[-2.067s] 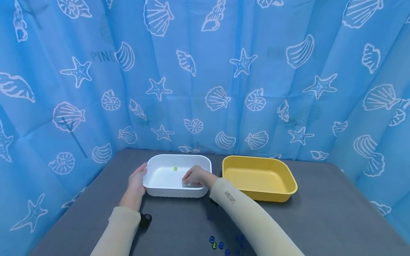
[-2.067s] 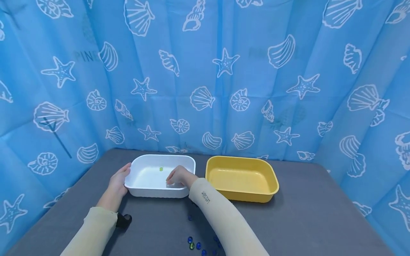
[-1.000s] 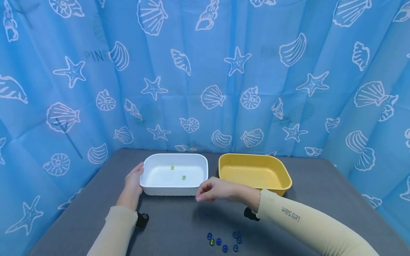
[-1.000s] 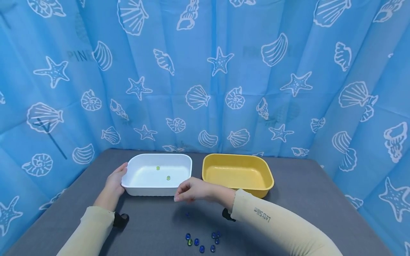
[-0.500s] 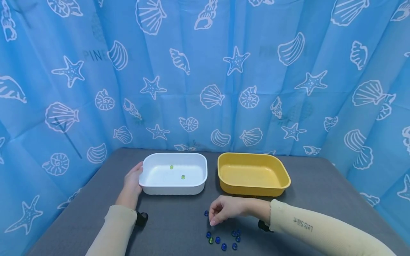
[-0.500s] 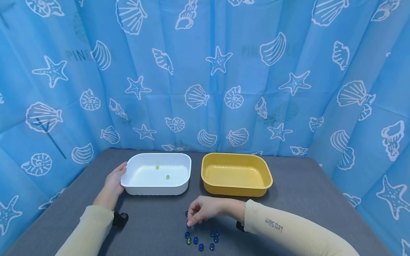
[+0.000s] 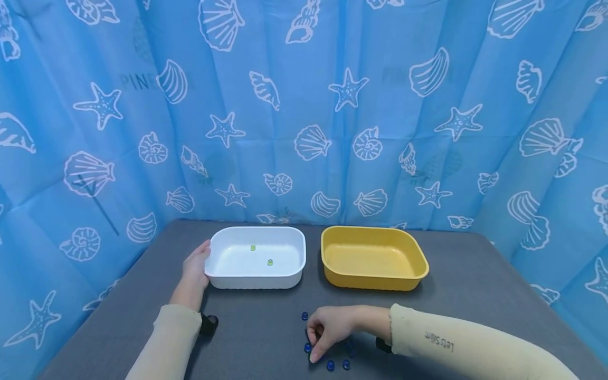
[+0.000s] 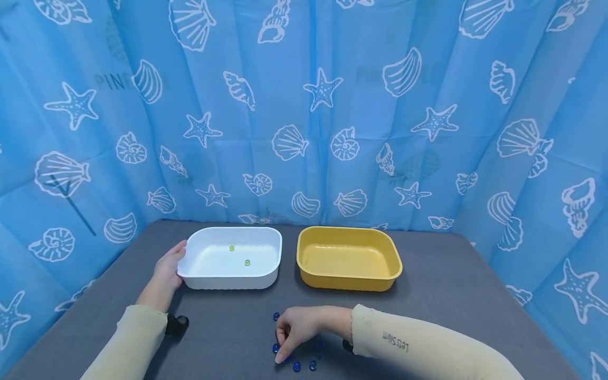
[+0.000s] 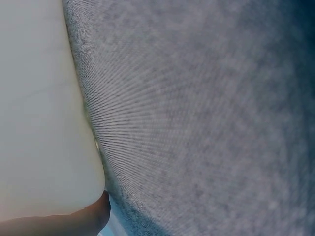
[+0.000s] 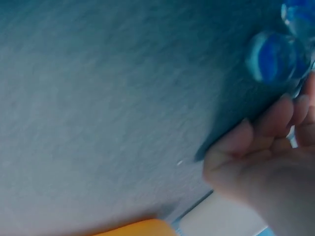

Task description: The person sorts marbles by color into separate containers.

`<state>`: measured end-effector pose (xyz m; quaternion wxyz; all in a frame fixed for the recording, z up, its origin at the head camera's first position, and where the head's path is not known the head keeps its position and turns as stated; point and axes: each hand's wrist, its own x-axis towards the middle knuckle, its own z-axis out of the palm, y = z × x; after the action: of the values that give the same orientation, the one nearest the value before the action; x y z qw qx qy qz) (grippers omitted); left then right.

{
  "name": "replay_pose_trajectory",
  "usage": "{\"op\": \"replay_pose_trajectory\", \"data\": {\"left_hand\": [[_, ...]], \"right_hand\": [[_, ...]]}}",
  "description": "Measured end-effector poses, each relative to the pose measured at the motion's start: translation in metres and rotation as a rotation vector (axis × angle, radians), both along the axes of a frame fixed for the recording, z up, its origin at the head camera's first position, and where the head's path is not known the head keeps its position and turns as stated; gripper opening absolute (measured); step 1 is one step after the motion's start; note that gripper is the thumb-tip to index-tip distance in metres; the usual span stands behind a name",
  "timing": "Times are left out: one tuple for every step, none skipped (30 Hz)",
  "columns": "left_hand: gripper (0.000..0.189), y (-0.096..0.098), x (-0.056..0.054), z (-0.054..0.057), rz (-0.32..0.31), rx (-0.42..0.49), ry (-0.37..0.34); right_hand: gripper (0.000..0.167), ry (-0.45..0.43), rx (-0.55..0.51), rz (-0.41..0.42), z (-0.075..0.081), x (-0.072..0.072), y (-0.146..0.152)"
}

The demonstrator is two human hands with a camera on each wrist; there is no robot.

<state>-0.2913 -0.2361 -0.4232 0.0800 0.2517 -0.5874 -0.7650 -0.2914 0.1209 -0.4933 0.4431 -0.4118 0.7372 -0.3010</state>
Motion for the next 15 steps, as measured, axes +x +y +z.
{"op": "replay_pose_trajectory", "data": {"left_hand": [[0.045, -0.003, -0.003, -0.004, 0.0, 0.0, 0.003], [0.044, -0.006, -0.006, -0.007, -0.002, 0.001, 0.0], [0.044, -0.009, -0.01, -0.011, -0.002, 0.002, 0.0], [0.044, -0.012, -0.013, -0.015, -0.002, 0.005, -0.001], [0.044, -0.013, -0.015, -0.017, -0.002, 0.006, -0.002], [0.044, -0.014, -0.017, -0.019, -0.001, 0.006, -0.003], [0.043, -0.015, -0.018, -0.021, 0.0, 0.004, -0.004], [0.044, -0.016, -0.019, -0.022, -0.001, 0.004, -0.005], [0.044, -0.016, -0.02, -0.022, -0.001, 0.005, -0.003], [0.044, -0.016, -0.02, -0.023, 0.0, 0.007, -0.004], [0.044, -0.016, -0.02, -0.023, 0.001, 0.007, -0.005], [0.044, -0.016, -0.02, -0.023, 0.002, 0.008, -0.008], [0.044, -0.016, -0.02, -0.023, 0.004, 0.011, -0.013], [0.044, -0.016, -0.019, -0.023, 0.004, 0.015, -0.015], [0.044, -0.016, -0.018, -0.022, 0.004, 0.017, -0.018]], "right_hand": [[0.026, 0.029, 0.011, -0.007, 0.001, 0.003, -0.002], [0.026, 0.06, 0.023, -0.013, 0.003, 0.005, -0.004], [0.027, 0.088, 0.033, -0.018, 0.004, 0.007, -0.005], [0.028, 0.116, 0.048, -0.023, 0.004, 0.008, -0.007], [0.028, 0.138, 0.064, -0.032, 0.004, 0.009, -0.008], [0.029, 0.162, 0.078, -0.036, 0.004, 0.01, -0.009], [0.029, 0.175, 0.089, -0.043, 0.004, 0.011, -0.01], [0.029, 0.181, 0.097, -0.049, 0.004, 0.011, -0.01], [0.028, 0.179, 0.102, -0.054, 0.004, 0.012, -0.011], [0.028, 0.176, 0.105, -0.056, 0.004, 0.012, -0.011], [0.027, 0.165, 0.105, -0.059, 0.004, 0.012, -0.011], [0.027, 0.157, 0.105, -0.058, 0.004, 0.012, -0.011], [0.026, 0.146, 0.102, -0.059, 0.004, 0.012, -0.011], [0.025, 0.136, 0.098, -0.06, 0.004, 0.012, -0.011], [0.025, 0.124, 0.095, -0.061, 0.004, 0.012, -0.01]]}}
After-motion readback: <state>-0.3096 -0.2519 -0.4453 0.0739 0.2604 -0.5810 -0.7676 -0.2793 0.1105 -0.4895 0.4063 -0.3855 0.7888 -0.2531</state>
